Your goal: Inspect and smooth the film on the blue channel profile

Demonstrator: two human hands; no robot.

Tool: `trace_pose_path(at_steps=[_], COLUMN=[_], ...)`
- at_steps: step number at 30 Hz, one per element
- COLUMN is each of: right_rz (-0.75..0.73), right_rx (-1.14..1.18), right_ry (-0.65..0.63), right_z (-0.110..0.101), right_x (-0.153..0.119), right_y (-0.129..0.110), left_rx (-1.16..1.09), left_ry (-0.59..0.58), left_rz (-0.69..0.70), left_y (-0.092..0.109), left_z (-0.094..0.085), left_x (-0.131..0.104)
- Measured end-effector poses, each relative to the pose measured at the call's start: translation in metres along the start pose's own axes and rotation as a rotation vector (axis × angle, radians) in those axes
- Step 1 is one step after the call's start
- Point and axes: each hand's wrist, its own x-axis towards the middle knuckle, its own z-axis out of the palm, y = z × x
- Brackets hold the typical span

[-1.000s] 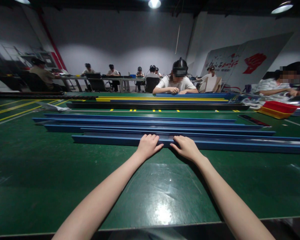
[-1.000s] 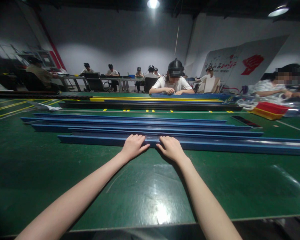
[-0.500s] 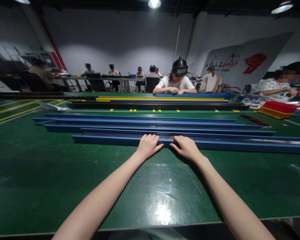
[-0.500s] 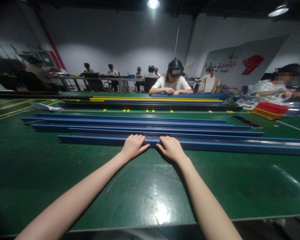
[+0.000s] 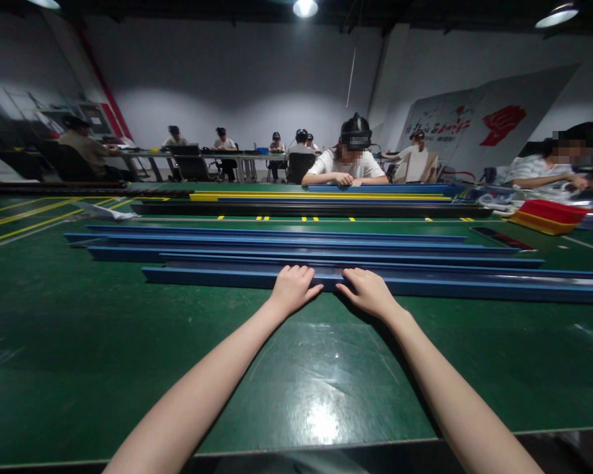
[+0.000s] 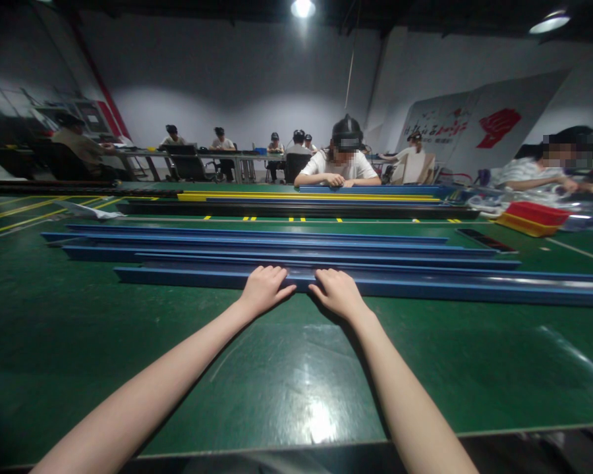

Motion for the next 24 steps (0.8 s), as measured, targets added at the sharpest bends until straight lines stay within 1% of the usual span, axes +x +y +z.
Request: trace_pose_path(at_steps=[9,15,24], right_rz=[-0.009,0.001,0.003], right_rx=[-0.001,0.006,0.006], right_ry=[0.009,0.006,-0.001], right_z=[0.0038,0.003,0.0028], right_x=[0.0001,-0.0001,0.0003], right_y=[0.0016,0.0014,0.0014], left_rx=[-0.002,-0.008,-0.001], left_ry=[0.004,0.019,0.013], left_rz=[-0.004,-0.001,-0.002], left_y=[0.0007,0.0002,-0.0002], left_z=[-0.0001,0.0005,0.0025], left_x=[0.0003,0.0001,-0.0002])
